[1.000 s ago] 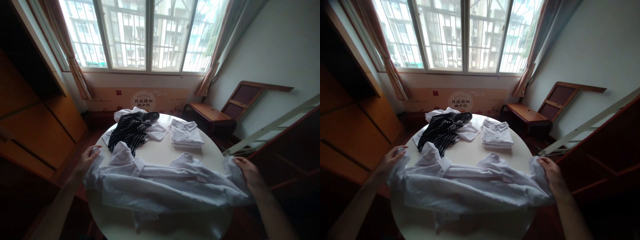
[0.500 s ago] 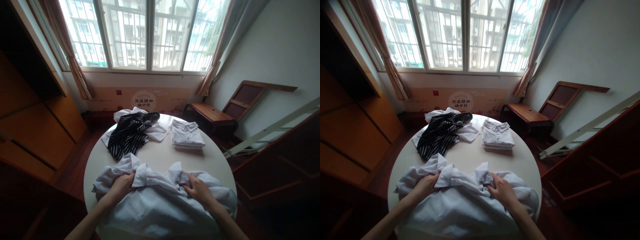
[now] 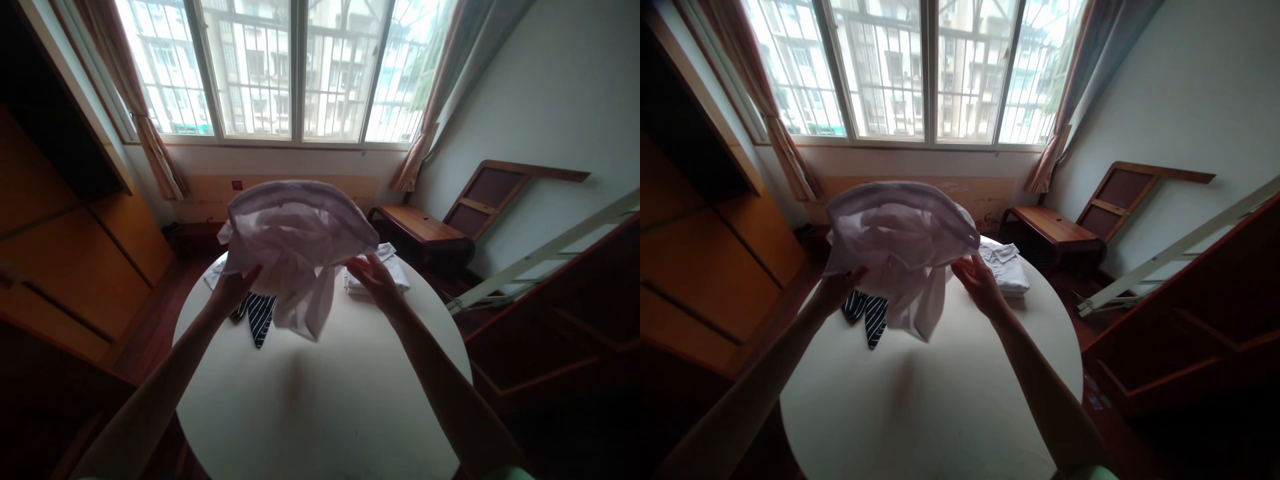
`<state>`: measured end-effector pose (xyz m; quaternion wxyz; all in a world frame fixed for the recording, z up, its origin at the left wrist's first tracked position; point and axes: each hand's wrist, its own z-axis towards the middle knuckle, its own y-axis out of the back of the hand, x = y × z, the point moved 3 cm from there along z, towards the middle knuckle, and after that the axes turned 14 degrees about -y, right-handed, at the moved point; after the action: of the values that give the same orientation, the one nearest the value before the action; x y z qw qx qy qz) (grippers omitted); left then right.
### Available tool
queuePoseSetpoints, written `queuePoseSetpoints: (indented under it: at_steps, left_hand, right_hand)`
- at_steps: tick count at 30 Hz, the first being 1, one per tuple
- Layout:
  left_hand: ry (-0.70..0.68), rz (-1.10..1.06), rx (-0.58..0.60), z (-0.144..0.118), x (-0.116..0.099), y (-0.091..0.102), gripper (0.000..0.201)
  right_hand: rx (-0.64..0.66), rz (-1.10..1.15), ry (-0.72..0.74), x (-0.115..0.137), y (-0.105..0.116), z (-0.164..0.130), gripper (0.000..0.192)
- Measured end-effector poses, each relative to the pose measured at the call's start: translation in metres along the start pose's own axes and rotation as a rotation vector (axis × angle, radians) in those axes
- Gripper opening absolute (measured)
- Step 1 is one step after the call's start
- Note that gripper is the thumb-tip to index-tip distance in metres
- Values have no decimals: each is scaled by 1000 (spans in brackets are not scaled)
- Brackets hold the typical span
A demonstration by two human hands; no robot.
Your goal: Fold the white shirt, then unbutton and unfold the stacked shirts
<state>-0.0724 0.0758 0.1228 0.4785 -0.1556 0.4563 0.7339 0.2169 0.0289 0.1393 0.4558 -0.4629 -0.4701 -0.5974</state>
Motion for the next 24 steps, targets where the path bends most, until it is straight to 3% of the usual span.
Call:
queuePoseSetpoints:
  at_steps: [2, 5, 8, 11, 15, 18, 24]
  left_hand:
    - [-38, 91, 19, 4, 2, -1, 44]
    - [-38, 46, 177, -14, 15, -19, 48]
    - [22, -49, 316, -40, 32, -42, 41]
    - [41, -105, 385, -55, 43, -64, 29]
    - [-17, -55, 359, -65, 49, -89, 21]
    - [-88, 33, 296, -72, 51, -100, 20]
    - [-132, 18, 292, -78, 55, -106, 18]
  right_hand:
    - [2, -39, -16, -8, 2, 9, 50]
    - [-10, -152, -126, -42, 12, 11, 53]
    - [-129, -325, -198, -78, 32, 14, 48]
    - [-250, -560, -146, -99, 49, 25, 46]
    - [-360, -833, 20, -119, 61, 43, 46]
    - [-386, -976, 64, -139, 64, 52, 38]
    - [-580, -961, 67, -158, 66, 58, 20]
